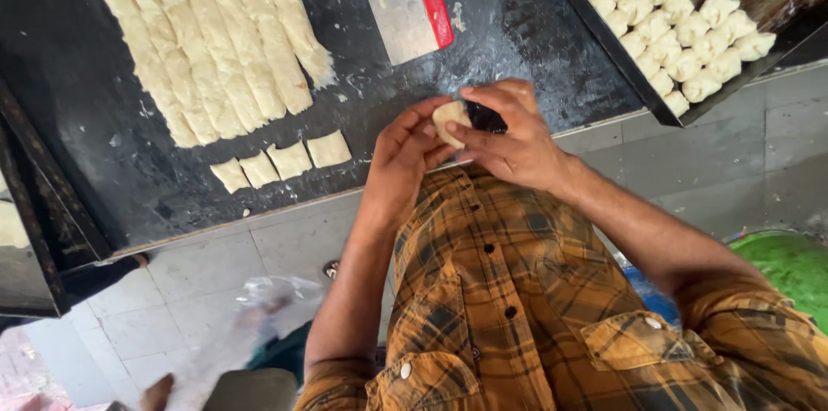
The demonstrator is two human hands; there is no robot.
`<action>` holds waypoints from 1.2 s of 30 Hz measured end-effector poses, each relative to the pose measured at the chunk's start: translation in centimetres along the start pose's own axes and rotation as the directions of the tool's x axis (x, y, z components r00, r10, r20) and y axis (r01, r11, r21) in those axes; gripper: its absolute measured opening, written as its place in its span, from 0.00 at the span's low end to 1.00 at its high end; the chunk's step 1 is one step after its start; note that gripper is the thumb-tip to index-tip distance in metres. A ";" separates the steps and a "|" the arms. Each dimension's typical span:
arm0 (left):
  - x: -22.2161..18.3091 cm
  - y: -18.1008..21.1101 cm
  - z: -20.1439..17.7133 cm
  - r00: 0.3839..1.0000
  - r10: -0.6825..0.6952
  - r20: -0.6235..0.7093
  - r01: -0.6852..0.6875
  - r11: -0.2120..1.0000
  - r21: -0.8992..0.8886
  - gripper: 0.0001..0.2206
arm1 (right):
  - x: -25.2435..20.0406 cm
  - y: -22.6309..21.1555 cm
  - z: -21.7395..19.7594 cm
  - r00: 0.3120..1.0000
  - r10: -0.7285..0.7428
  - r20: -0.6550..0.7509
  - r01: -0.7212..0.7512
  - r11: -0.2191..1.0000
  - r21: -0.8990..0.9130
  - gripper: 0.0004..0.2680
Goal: The person shapes small pieces of dough by hand, rolling and pinching them into uniform rounds and placing them into a large metal tray.
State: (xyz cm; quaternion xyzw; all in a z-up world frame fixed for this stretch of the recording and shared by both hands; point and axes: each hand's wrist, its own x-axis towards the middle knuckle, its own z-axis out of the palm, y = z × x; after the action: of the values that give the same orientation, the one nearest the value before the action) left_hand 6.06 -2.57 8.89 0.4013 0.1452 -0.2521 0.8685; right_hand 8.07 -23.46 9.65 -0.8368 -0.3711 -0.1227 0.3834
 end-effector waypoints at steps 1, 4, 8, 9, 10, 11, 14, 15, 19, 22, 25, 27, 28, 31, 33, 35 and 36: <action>0.0 -0.4 0.0 1.000 0.026 0.006 -0.026 0.999 0.030 0.15 | -0.3 0.0 -0.1 1.000 -0.005 -0.002 0.005 1.000 -0.031 0.12; 0.1 -0.5 0.4 0.994 0.098 0.055 -0.107 0.977 0.185 0.13 | 0.1 0.2 -0.1 1.000 0.009 -0.028 -0.007 0.996 0.083 0.12; 0.4 0.1 1.5 0.971 0.135 0.199 -0.202 0.907 0.369 0.18 | 1.8 1.0 -0.4 0.834 0.500 0.234 -0.418 0.295 0.859 0.17; 0.4 0.1 1.8 0.964 0.125 0.236 -0.210 0.900 0.382 0.19 | 1.9 1.4 -0.5 0.728 0.544 0.417 -0.483 -0.025 0.876 0.18; 0.2 0.0 2.0 0.966 0.116 0.231 -0.192 0.920 0.341 0.20 | 1.7 1.6 -0.6 0.614 0.517 0.597 -0.487 -0.347 0.801 0.20; 0.2 -0.1 2.2 0.968 0.107 0.225 -0.173 0.938 0.299 0.21 | 1.2 1.7 -0.8 0.640 0.475 0.604 -0.418 -0.444 0.792 0.18; 0.8 -0.5 3.5 0.969 0.094 0.230 -0.156 0.951 0.268 0.27 | -0.4 3.3 -2.4 0.700 0.442 0.561 -0.390 -0.422 0.819 0.16; 1.0 -0.8 3.9 0.968 0.089 0.232 -0.153 0.950 0.274 0.30 | -1.2 4.0 -3.1 0.701 0.487 0.521 -0.482 -0.216 0.849 0.15; 3.5 -2.9 6.1 0.964 0.036 0.264 -0.091 0.975 0.202 0.38 | -4.7 8.1 -6.2 0.693 0.633 0.345 -0.687 0.434 0.582 0.11; 4.2 -3.7 6.3 0.973 0.032 0.227 -0.103 0.946 0.307 0.40 | -6.7 14.5 -11.2 0.744 0.650 0.152 -0.624 0.596 0.505 0.12; 3.7 -3.8 4.8 0.985 0.018 0.170 -0.085 0.914 0.397 0.36 | -9.2 22.6 -16.8 0.688 0.721 0.084 -0.706 0.639 0.306 0.08; 3.8 -3.9 4.0 0.991 0.009 0.136 -0.065 0.911 0.408 0.32 | -11.4 26.0 -18.8 0.504 0.848 0.163 -0.860 0.510 0.009 0.08; 3.8 -3.9 3.6 0.992 0.006 0.125 -0.056 0.915 0.399 0.30 | -12.1 27.1 -19.5 0.400 0.899 0.178 -0.893 0.426 -0.148 0.08; 3.5 -4.4 2.2 0.996 -0.003 0.086 -0.027 0.935 0.353 0.24 | -13.0 28.2 -20.0 0.603 0.764 0.230 -0.773 0.631 -0.066 0.10; 3.2 -4.4 1.0 0.998 0.017 0.055 -0.033 0.953 0.302 0.22 | -13.2 26.5 -20.3 0.755 0.616 0.224 -0.568 0.786 -0.246 0.11; 2.8 -4.1 -0.4 0.996 0.089 0.000 -0.086 0.968 0.235 0.20 | -11.9 25.1 -20.5 0.790 0.598 0.134 -0.587 0.801 -0.116 0.10; 2.4 -4.1 -1.2 0.992 0.124 -0.037 -0.114 0.973 0.202 0.19 | -10.9 24.3 -19.8 0.725 0.687 0.055 -0.688 0.717 0.111 0.08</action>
State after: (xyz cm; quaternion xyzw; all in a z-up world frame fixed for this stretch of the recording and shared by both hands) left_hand 5.72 -4.67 4.54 0.5002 0.1164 -0.2028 0.8337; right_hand 19.45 -54.20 4.30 -0.8899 -0.0429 0.0555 0.4508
